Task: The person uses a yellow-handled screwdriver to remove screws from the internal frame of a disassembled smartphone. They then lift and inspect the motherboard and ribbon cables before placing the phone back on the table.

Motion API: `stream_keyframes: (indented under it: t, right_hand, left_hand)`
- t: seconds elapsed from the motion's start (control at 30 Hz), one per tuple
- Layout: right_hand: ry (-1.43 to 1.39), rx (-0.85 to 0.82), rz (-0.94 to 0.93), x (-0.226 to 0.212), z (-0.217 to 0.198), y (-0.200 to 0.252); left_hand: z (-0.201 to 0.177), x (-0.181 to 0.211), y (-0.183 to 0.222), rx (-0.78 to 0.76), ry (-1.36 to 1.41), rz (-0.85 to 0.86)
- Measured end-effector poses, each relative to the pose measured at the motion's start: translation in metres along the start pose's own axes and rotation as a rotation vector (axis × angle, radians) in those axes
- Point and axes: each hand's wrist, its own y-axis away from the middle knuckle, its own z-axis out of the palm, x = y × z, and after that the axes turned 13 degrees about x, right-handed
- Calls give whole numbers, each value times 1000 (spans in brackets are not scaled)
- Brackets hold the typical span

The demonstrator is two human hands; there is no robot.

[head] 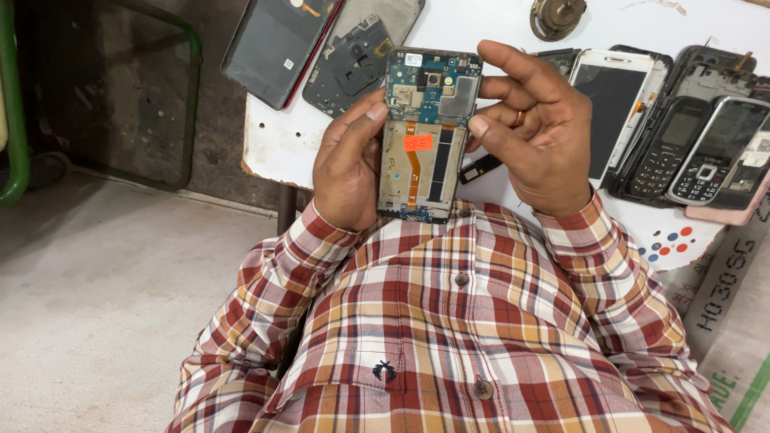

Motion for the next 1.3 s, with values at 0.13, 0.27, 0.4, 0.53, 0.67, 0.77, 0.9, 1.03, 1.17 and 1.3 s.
stream_keyframes:
  t: [0.13, 0.27, 0.4, 0.53, 0.67, 0.77, 0.9, 1.03, 1.17, 1.3]
  right_hand:
    - [0, -22, 5, 0, -1, 0]
    - [41, -28, -8, 0, -1, -1]
    - [59, -28, 0, -1, -2, 1]
    - [21, -30, 3, 0, -2, 1]
    - [14, -23, 8, 0, -3, 2]
    - [12, -21, 13, -2, -2, 2]
    - [26, -14, 13, -2, -2, 2]
    - [21, -15, -3, -2, -2, 2]
    - [37, -18, -17, -2, -2, 2]
    - [16, -21, -20, -3, -1, 1]
  left_hand:
    - [-1, 0, 0, -22, 18, 7]
    - [1, 1, -1, -11, 6, -1]
    - [2, 1, -1, 9, -17, -2]
    - [4, 2, -2, -2, 1, -20]
    - [4, 2, -2, 0, -14, -18]
    - [4, 2, -2, 5, -6, -15]
    - [4, 2, -2, -5, -3, -17]
    - [3, 0, -2, -12, -3, -8]
    - [2, -2, -4, 0, -10, -1]
    - [1, -3, -5, -1, -14, 1]
